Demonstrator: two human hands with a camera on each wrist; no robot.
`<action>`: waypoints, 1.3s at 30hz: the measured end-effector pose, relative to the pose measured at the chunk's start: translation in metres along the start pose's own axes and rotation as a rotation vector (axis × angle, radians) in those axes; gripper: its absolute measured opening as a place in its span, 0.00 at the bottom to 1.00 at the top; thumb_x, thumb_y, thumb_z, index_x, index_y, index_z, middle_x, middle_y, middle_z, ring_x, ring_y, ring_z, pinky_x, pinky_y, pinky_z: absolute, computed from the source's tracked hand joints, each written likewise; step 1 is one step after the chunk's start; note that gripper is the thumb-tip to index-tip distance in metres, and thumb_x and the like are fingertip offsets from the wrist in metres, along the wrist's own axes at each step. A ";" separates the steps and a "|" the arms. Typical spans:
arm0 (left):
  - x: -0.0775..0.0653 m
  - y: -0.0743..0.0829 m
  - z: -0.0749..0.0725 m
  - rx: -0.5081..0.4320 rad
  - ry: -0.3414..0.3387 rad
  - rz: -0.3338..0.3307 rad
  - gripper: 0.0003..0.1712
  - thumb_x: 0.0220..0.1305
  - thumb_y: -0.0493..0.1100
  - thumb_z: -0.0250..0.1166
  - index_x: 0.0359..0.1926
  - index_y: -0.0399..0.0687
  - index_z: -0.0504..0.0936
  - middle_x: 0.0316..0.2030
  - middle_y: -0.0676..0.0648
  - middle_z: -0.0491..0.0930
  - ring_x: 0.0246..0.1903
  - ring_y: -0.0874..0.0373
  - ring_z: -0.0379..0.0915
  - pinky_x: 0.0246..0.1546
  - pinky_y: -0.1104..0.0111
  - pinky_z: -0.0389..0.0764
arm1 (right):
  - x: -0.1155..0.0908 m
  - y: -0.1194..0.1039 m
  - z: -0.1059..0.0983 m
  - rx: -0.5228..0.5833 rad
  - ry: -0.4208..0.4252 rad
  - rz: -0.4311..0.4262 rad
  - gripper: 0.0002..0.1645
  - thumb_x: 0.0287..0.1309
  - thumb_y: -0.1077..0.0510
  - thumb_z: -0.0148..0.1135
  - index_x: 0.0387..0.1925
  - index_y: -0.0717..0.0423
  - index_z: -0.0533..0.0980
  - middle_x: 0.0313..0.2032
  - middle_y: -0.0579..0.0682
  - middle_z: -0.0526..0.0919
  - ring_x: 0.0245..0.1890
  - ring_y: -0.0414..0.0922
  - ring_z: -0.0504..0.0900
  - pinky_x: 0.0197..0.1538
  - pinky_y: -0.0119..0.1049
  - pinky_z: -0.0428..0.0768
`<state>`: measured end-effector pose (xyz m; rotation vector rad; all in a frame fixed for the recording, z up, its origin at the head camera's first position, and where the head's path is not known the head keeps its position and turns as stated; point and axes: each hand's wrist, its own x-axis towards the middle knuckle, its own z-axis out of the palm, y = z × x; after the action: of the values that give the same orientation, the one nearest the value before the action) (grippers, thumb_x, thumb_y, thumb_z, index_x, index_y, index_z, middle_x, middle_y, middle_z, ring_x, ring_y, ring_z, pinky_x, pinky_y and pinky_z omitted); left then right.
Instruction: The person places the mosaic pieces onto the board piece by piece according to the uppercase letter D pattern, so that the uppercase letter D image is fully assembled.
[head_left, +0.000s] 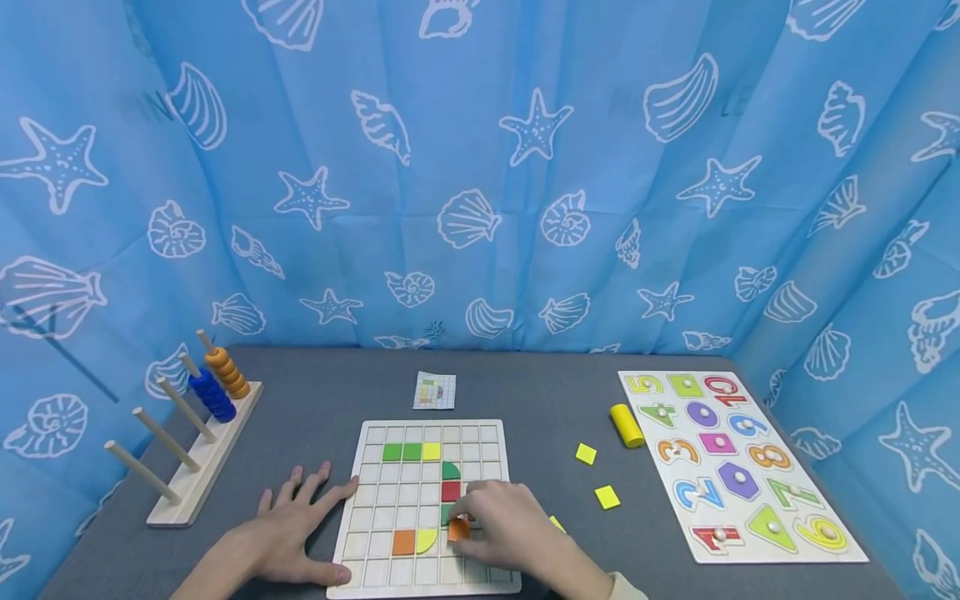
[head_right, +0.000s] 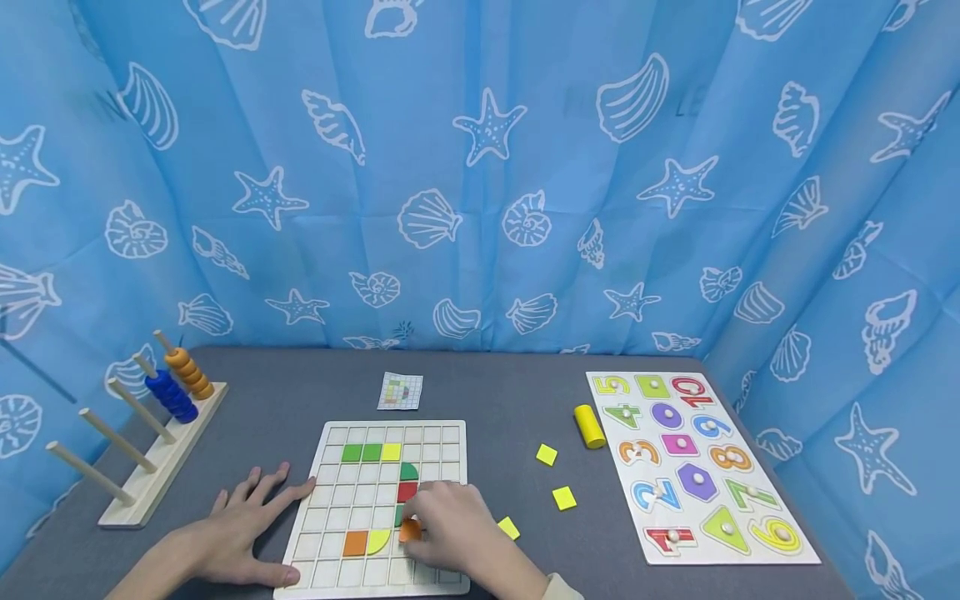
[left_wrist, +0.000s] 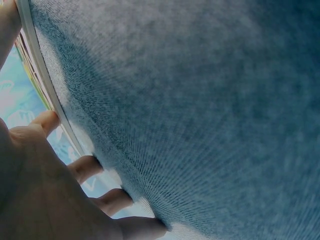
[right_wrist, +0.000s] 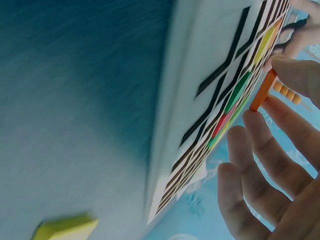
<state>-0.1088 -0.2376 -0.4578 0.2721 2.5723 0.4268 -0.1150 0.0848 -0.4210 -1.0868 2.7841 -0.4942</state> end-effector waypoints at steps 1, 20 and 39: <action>0.000 0.000 0.000 0.001 0.000 -0.002 0.65 0.45 0.80 0.71 0.80 0.67 0.55 0.79 0.28 0.49 0.71 0.11 0.39 0.57 0.15 0.47 | 0.003 -0.003 0.002 -0.010 0.006 -0.012 0.10 0.53 0.49 0.77 0.38 0.44 0.89 0.28 0.35 0.83 0.26 0.27 0.68 0.26 0.24 0.66; -0.005 0.001 0.000 -0.002 0.034 0.040 0.62 0.49 0.77 0.71 0.79 0.64 0.56 0.78 0.27 0.50 0.71 0.10 0.41 0.56 0.14 0.48 | 0.048 -0.052 0.028 -0.130 0.072 -0.165 0.09 0.49 0.47 0.80 0.33 0.39 0.88 0.21 0.34 0.75 0.22 0.27 0.62 0.22 0.19 0.57; -0.004 0.001 0.001 0.010 0.039 0.032 0.63 0.48 0.78 0.71 0.79 0.64 0.56 0.78 0.28 0.50 0.71 0.10 0.41 0.56 0.14 0.48 | 0.059 -0.062 0.037 -0.113 0.002 -0.145 0.13 0.44 0.48 0.83 0.35 0.37 0.89 0.27 0.35 0.83 0.26 0.29 0.73 0.23 0.22 0.64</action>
<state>-0.1051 -0.2378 -0.4561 0.3126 2.6117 0.4346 -0.1106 -0.0075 -0.4341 -1.3193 2.7782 -0.3560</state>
